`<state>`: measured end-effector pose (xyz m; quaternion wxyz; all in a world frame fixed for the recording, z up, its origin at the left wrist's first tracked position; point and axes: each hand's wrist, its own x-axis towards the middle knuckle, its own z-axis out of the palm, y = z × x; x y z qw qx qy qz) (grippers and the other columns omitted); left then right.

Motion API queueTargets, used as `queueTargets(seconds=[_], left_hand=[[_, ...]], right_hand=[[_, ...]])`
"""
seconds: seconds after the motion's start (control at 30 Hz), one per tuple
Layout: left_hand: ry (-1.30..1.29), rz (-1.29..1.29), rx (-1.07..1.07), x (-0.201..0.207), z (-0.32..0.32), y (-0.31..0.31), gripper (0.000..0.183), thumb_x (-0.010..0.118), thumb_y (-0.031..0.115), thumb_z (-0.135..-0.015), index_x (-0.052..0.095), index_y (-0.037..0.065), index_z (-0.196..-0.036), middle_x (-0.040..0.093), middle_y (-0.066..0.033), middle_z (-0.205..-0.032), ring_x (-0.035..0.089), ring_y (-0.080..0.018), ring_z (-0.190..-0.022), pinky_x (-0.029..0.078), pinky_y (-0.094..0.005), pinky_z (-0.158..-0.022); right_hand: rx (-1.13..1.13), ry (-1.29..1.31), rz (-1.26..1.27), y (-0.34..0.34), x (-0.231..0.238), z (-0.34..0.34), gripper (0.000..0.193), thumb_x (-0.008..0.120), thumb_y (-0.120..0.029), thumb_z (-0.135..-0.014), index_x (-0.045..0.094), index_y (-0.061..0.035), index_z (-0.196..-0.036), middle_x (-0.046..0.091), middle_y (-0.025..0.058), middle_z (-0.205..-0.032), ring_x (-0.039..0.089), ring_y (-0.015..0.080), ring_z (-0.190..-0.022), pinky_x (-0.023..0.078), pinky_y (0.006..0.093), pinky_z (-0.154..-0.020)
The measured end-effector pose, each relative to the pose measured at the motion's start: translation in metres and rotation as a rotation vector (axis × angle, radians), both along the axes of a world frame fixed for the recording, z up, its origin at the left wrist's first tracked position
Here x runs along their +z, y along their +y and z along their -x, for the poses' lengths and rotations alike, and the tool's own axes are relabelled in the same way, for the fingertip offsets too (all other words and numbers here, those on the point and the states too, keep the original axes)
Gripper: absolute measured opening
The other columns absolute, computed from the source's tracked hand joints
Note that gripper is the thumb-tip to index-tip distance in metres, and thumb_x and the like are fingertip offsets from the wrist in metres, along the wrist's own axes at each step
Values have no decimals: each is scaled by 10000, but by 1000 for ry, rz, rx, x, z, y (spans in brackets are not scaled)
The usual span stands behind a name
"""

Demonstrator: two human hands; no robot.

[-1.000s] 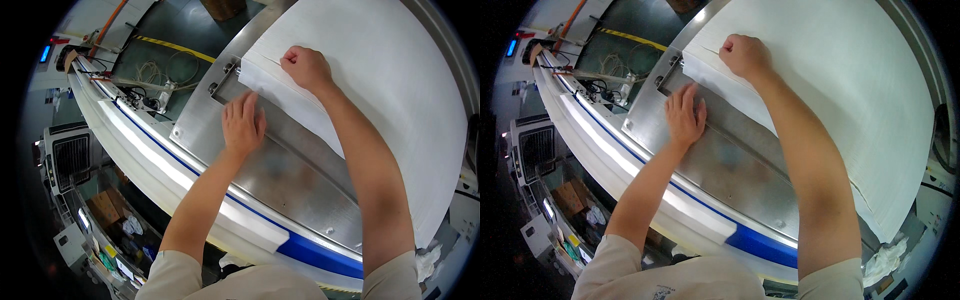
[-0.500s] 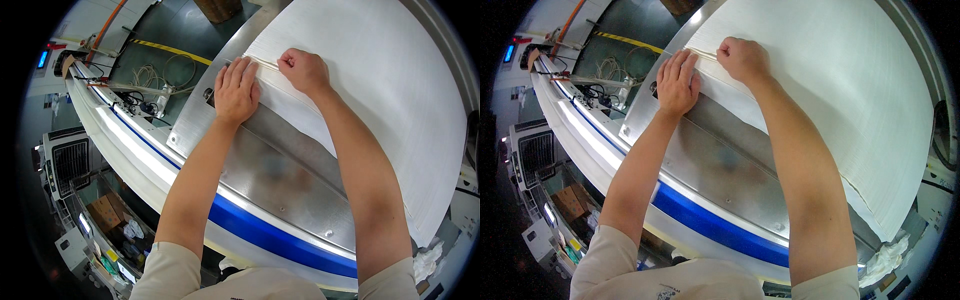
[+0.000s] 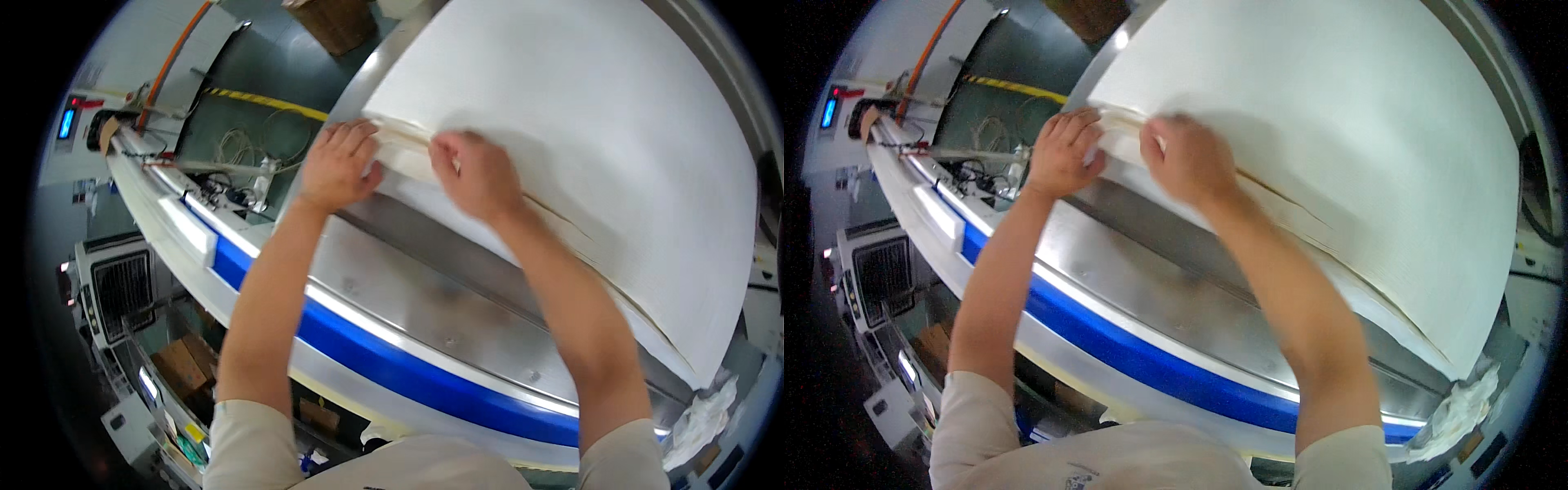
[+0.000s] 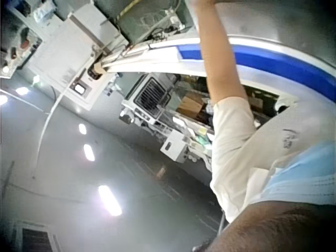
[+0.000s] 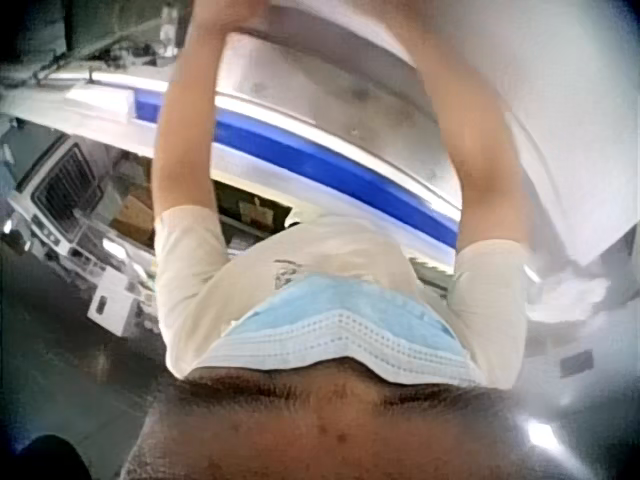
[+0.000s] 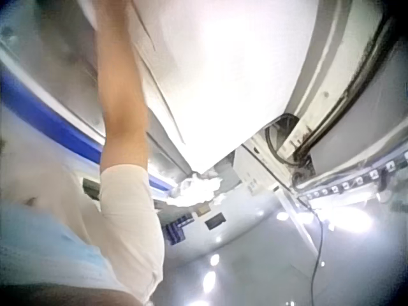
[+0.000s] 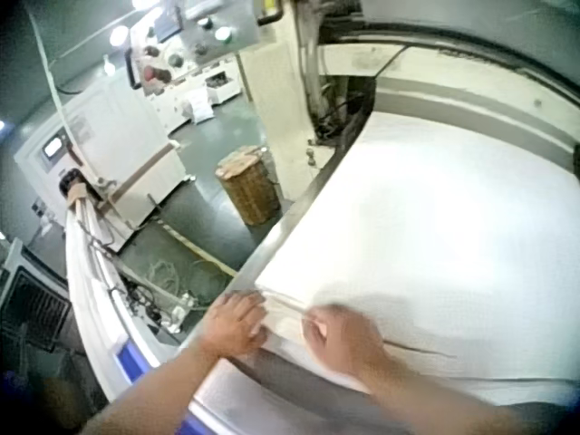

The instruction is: The person repeatedly folds large white sheets of paper in half by hand on a metal table. They align the edges and crease the fold, then place the folded paper onto a stack below the table surface.

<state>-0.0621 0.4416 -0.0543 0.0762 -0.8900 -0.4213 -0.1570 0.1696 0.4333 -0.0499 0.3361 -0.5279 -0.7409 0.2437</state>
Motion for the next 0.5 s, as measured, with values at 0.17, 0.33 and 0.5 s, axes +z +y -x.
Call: queueTargets(seconds=[0.17, 0.33, 0.5], left_hand=[[416, 376, 59, 12, 11, 15, 460, 664, 173, -729, 547, 89, -1166, 524, -126, -1269, 474, -295, -1207, 333, -466, -1037], [537, 463, 86, 51, -41, 17, 492, 625, 43, -644, 574, 125, -1127, 590, -108, -1104, 571, -319, -1002, 440, -433, -879], [1004, 423, 257, 17, -88, 35, 294, 592, 85, -764, 631, 100, -1055, 630, -96, -1011, 593, -258, -998, 455, -380, -872]], right_hand=[[-326, -543, 207, -105, -4, -121, 312, 509, -342, -909, 668, -77, -871, 660, 134, -825, 621, 328, -764, 489, 430, -720], [-559, -819, 216, -211, -13, -326, 446, 461, -391, -934, 678, -79, -699, 649, 136, -692, 627, 327, -670, 495, 439, -676], [-776, -889, 419, -326, -7, -535, 626, 321, -480, -961, 692, -51, -699, 666, 145, -725, 635, 321, -724, 416, 452, -896]])
